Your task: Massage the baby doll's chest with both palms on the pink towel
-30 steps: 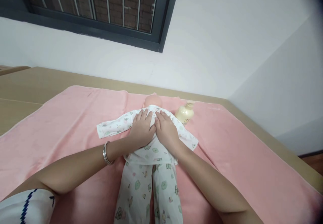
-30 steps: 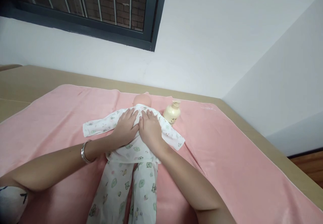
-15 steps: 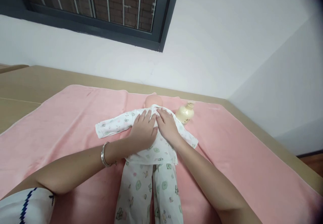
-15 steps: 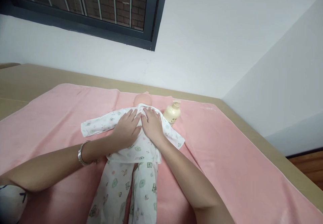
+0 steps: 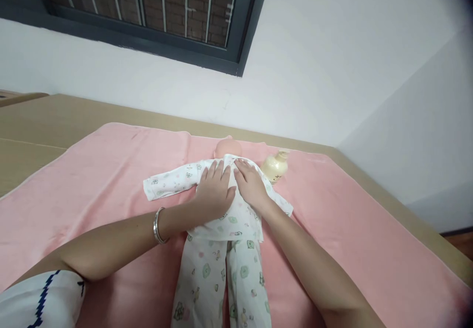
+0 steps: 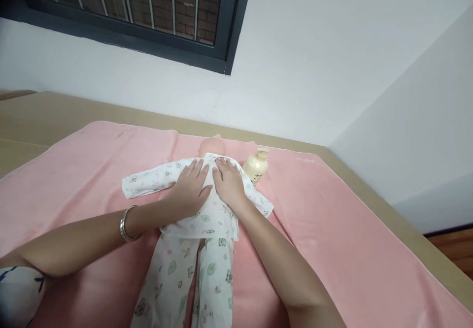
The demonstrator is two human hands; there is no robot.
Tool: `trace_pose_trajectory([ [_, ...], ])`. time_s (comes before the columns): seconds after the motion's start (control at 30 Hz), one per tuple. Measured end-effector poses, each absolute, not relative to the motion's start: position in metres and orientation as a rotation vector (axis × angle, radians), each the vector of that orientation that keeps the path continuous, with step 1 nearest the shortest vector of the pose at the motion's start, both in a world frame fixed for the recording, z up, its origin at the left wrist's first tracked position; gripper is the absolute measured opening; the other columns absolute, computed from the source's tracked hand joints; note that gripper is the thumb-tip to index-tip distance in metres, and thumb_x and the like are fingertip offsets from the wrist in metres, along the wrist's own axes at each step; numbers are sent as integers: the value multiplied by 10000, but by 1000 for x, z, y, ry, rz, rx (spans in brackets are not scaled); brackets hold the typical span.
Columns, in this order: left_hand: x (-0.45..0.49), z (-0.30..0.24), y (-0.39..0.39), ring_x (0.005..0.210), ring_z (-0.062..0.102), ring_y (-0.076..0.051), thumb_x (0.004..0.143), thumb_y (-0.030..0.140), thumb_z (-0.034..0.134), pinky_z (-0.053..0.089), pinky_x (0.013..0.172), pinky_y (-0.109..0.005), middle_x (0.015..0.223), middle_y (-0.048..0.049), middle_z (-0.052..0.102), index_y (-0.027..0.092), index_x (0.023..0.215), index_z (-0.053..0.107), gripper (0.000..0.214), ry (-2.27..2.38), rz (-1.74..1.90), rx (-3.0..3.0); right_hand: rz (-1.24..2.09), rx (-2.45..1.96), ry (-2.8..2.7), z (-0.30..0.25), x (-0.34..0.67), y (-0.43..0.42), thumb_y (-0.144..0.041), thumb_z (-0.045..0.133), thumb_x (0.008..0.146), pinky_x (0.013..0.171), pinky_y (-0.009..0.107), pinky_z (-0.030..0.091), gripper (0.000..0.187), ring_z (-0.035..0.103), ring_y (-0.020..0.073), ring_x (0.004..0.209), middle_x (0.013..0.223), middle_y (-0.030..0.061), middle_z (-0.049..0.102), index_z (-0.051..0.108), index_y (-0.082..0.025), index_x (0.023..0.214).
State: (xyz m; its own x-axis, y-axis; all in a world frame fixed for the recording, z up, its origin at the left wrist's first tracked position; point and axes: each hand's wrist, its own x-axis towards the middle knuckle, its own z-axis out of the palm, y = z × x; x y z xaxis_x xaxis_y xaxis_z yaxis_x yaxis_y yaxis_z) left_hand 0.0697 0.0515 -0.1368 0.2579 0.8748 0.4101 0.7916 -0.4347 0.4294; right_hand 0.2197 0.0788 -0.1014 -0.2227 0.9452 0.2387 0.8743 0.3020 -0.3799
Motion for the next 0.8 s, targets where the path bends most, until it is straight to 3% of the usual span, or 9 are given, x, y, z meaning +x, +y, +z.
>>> trace_pose_trajectory([
  [0.13, 61, -137, 72, 1496, 280, -317, 965, 292, 336, 232, 1203, -578, 1580, -146, 366, 144, 1458, 439, 524, 1509, 900, 2215, 72, -1687, -2221, -101, 207, 58, -284, 275, 1004, 1194, 555, 264, 529, 361, 321, 1450, 1531, 165, 433, 482, -99, 1453],
  [0.27, 48, -142, 102, 1485, 305, -330, 973, 342, 344, 269, 1184, -592, 1528, -179, 438, 123, 1402, 496, 505, 1588, 899, 2073, -29, -1603, -2382, -96, 192, 35, -201, 356, 943, 1200, 529, 272, 537, 327, 338, 1465, 1530, 158, 435, 493, -81, 1447],
  [0.37, 53, -143, 92, 1483, 297, -347, 976, 337, 334, 273, 1189, -572, 1517, -197, 447, 82, 1414, 483, 528, 1648, 976, 2120, 67, -1592, -2343, -95, 198, 47, -262, 346, 978, 1205, 519, 269, 504, 332, 307, 1468, 1539, 111, 435, 515, -142, 1437],
  [0.47, 61, -138, 63, 1495, 258, -357, 958, 292, 351, 232, 1214, -553, 1549, -194, 400, 46, 1447, 446, 556, 1555, 946, 2280, 186, -1634, -2261, -98, 212, 67, -355, 314, 1015, 1211, 519, 244, 527, 306, 290, 1484, 1573, 140, 370, 470, -131, 1465],
  [0.6, 62, -127, 50, 1517, 211, -331, 963, 295, 342, 200, 1228, -556, 1588, -131, 355, 103, 1462, 451, 546, 1421, 858, 2248, 125, -1654, -2242, -101, 215, 71, -346, 291, 1025, 1208, 522, 234, 522, 317, 282, 1478, 1551, 157, 406, 454, -126, 1470],
  [0.8, 47, -131, 95, 1509, 245, -320, 990, 406, 314, 196, 1230, -542, 1580, -152, 358, 91, 1470, 436, 587, 1496, 847, 2017, -152, -1757, -2332, -93, 192, 32, -285, 297, 1008, 1112, 459, 391, 544, 467, 358, 1365, 1433, 267, 506, 455, -13, 1452],
])
